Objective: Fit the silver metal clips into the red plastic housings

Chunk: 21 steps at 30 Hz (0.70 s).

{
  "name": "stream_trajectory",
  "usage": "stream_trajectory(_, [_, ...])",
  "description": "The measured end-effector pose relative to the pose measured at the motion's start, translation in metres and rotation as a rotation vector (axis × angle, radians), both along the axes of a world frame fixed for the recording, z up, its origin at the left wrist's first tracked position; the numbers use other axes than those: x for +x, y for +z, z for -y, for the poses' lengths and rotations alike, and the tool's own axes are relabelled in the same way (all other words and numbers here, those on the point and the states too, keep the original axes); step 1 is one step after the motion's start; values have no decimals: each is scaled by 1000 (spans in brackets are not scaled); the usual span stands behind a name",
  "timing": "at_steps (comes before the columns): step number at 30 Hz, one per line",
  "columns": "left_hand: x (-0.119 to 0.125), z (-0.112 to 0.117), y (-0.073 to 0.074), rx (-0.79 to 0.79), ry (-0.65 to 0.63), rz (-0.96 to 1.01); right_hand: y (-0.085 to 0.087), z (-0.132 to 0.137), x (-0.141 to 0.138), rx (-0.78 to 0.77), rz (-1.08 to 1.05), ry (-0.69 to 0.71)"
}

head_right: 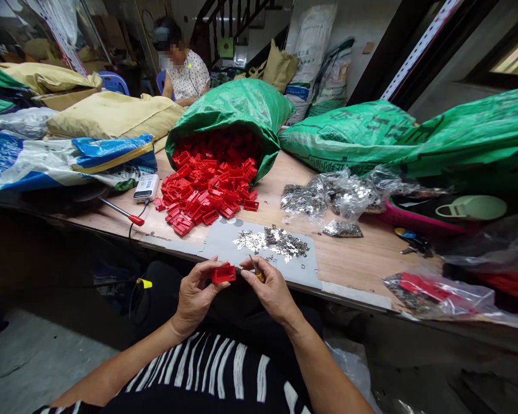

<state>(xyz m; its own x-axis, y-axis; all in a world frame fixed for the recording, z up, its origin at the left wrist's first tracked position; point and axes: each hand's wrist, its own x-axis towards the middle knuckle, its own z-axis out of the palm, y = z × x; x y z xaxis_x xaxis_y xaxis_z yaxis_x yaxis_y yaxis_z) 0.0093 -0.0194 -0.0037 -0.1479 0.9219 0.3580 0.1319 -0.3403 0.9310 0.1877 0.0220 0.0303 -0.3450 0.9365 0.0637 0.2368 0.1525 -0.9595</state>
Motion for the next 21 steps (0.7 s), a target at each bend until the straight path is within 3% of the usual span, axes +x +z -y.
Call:
stream_trajectory(3, [0,0,0,38,-9,-54,-1,-2,-1,-48,12,15])
stream_trajectory(9, [4,5,5,86,-73,-106,-8,-6,-8,-224,-114,173])
stream_trajectory(16, [4,9,7,-5,-121,-92,-25,1,-9,-477,-306,246])
stream_trajectory(21, [4,9,8,-79,-173,-3,-24,6,-5,-546,-329,270])
